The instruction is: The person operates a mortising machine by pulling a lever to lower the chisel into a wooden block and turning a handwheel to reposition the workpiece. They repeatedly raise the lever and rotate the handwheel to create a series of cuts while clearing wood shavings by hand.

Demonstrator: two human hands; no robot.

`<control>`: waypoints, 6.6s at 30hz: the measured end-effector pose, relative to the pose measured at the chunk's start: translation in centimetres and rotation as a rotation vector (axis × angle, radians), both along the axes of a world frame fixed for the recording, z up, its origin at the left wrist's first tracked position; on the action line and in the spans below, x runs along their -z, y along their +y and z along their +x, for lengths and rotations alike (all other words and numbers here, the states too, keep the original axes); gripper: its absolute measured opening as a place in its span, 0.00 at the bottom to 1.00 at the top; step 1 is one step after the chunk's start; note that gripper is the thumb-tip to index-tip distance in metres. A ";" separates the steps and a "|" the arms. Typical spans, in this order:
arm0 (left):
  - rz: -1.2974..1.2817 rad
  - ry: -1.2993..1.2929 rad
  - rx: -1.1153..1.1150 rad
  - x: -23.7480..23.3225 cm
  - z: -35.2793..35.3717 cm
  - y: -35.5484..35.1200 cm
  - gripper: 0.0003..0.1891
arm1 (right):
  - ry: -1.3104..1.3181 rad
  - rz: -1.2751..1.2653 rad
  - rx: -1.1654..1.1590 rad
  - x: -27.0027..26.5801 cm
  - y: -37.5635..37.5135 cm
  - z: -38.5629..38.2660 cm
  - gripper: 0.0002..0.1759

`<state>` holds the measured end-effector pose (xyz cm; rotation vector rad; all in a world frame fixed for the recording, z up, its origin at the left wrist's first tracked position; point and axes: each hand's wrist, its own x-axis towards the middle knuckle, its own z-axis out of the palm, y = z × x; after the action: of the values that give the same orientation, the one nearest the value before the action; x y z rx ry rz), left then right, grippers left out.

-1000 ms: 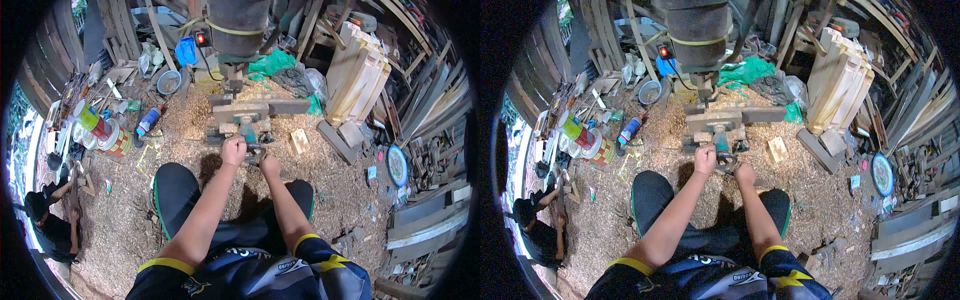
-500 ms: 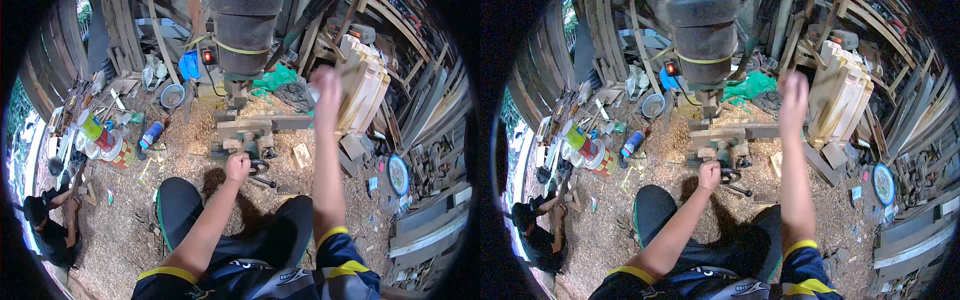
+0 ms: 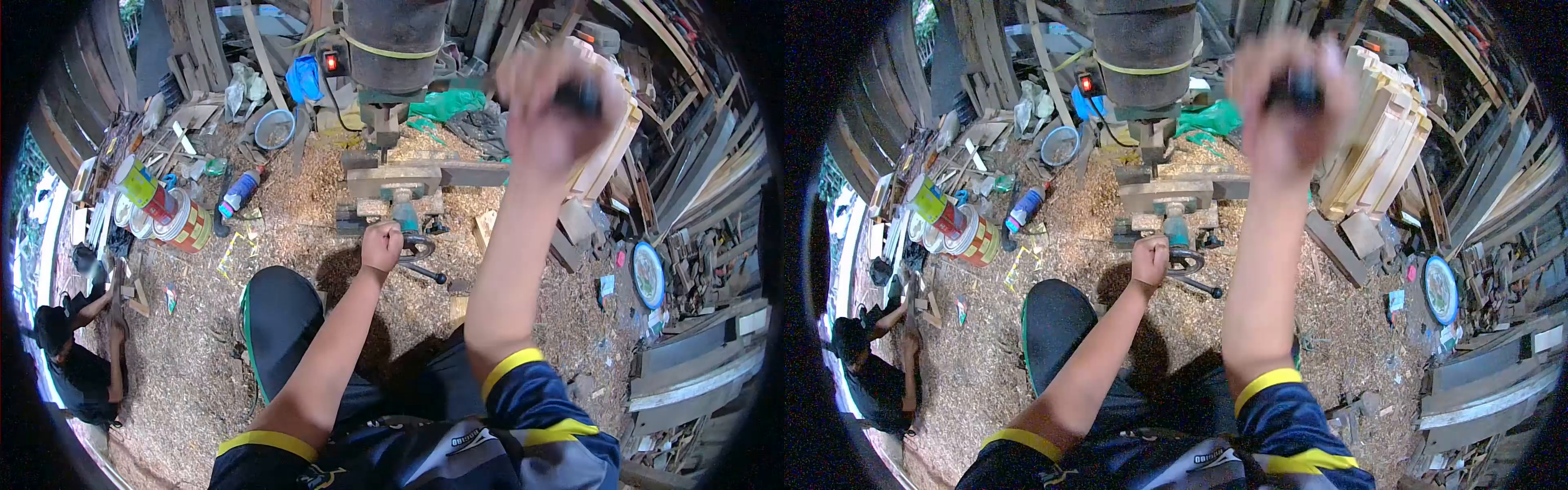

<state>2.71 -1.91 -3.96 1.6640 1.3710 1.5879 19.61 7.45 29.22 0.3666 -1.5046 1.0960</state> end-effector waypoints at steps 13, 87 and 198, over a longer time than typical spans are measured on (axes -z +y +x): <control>0.006 0.039 -0.011 0.8 -0.1 0.2 0.18 | -0.222 0.190 0.177 -2.6 -3.4 1.7 0.27; 0.068 -0.166 0.103 0.6 -0.2 0.5 0.09 | 0.998 0.563 -0.301 14.9 -6.3 -4.3 0.29; -0.197 -0.271 0.111 0.7 -1.1 -0.6 0.16 | -1.459 -1.600 0.926 6.6 -10.3 -2.7 0.22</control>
<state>1.62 -2.54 -4.65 1.3312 1.2302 1.4989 16.93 -2.87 22.58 -2.3570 -1.0001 1.3482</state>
